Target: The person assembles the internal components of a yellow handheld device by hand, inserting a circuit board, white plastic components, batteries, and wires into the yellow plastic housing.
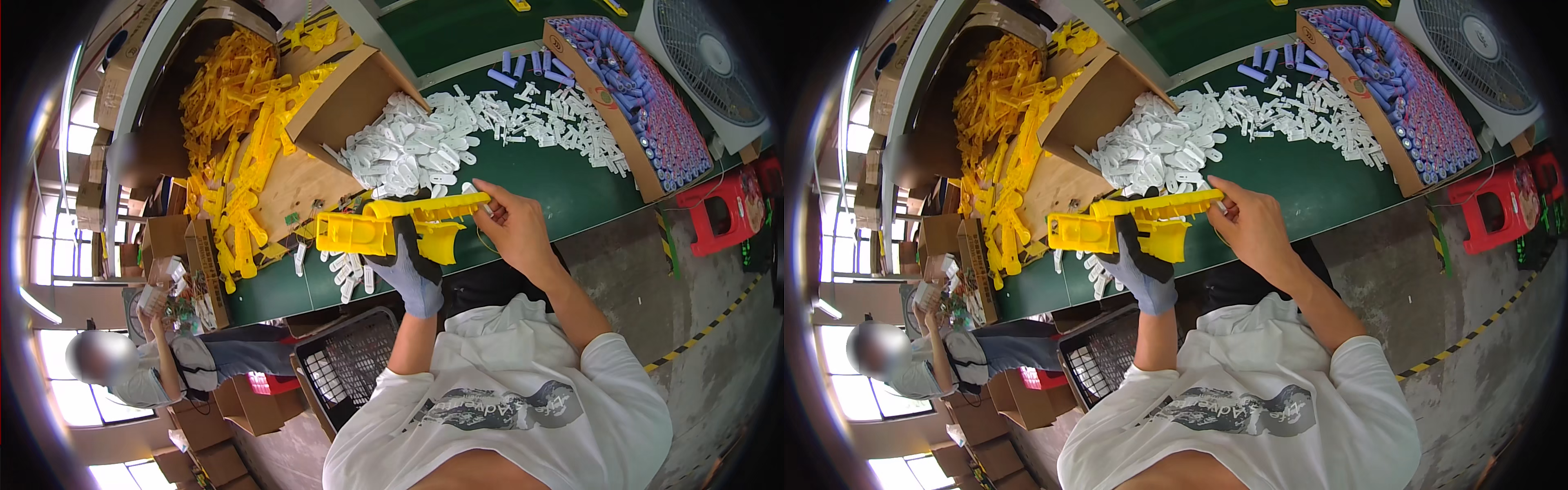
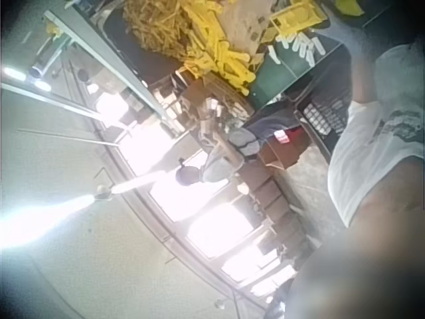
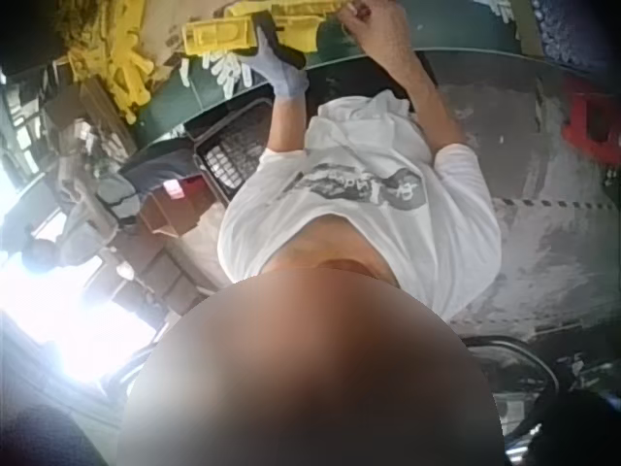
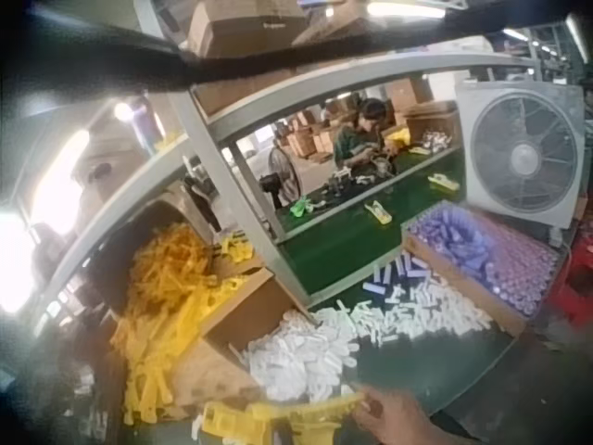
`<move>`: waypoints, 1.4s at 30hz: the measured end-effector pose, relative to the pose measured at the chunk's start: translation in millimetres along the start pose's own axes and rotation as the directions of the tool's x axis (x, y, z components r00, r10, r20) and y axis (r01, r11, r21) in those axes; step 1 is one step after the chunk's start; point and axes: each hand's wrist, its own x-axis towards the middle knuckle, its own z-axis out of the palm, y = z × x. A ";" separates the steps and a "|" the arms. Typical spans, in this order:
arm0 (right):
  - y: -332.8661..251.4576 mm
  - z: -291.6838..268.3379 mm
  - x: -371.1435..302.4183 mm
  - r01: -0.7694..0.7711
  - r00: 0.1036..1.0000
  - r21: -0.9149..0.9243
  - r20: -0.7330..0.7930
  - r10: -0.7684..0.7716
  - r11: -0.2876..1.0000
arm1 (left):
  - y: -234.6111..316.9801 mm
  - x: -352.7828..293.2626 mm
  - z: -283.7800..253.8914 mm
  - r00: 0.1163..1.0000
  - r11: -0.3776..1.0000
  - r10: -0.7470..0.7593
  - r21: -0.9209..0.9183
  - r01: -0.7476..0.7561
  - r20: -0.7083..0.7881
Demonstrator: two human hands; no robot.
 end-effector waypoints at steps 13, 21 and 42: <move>40.6 -33.3 -6.1 -0.292 0.917 0.759 0.395 -0.054 0.582 | -38.7 -2.8 -18.9 0.767 0.660 -0.613 -0.412 0.628 0.187; 71.6 -39.6 -17.3 -0.175 0.985 0.801 0.138 0.107 0.573 | -52.1 0.4 9.6 0.653 0.626 -0.673 -0.202 0.753 0.347; 66.2 -41.2 -31.5 0.035 0.974 0.931 -0.113 0.194 0.364 | -121.3 73.9 57.4 0.180 0.290 -0.500 0.359 -0.887 0.847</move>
